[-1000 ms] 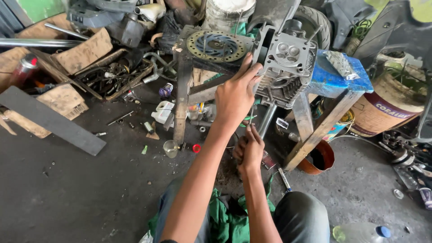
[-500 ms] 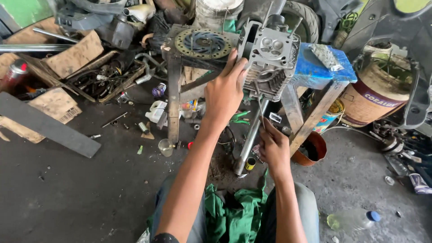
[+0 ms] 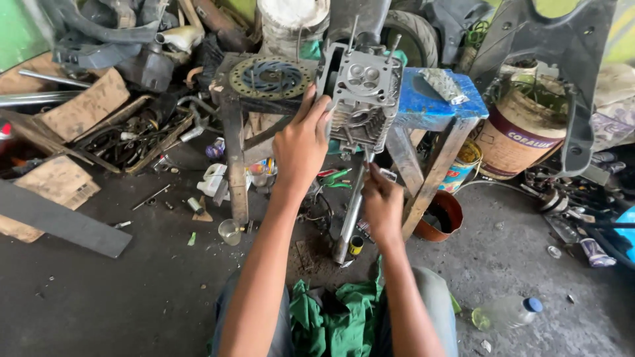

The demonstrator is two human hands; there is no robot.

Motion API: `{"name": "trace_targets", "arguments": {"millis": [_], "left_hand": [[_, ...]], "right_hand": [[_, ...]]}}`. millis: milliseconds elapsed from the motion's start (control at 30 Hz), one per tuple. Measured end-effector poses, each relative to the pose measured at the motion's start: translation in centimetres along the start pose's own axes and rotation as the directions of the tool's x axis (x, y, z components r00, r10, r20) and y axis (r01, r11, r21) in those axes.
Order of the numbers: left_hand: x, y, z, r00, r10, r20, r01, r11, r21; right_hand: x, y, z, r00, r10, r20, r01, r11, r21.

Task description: Repairing a motorcycle engine cylinder head using a hand tool

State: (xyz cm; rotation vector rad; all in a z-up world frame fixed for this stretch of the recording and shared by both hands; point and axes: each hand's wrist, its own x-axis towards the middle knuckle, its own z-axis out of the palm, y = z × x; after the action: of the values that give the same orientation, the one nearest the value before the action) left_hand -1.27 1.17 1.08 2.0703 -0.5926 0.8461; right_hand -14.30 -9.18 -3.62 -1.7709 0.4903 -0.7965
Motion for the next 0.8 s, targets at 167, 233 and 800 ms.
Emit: {"name": "trace_targets", "arguments": {"millis": [167,233,800], "left_hand": [[0.4,-0.4,1.0,0.999,-0.001,-0.039,0.001,1.000,0.008],[-0.3,-0.4,1.3,1.000,0.001,-0.018,-0.001,1.000,-0.004],[0.1,-1.0,2.4,0.999,-0.014,-0.044,0.017,0.997,0.075]], "right_hand": [[0.5,4.7,2.6,0.992,0.084,-0.094,-0.064,0.977,0.203],[-0.3,5.1,3.5,0.983,0.145,-0.113,-0.113,0.961,0.252],[1.8,2.1,4.0,0.925,0.376,0.055,-0.337,0.746,0.574]]}}
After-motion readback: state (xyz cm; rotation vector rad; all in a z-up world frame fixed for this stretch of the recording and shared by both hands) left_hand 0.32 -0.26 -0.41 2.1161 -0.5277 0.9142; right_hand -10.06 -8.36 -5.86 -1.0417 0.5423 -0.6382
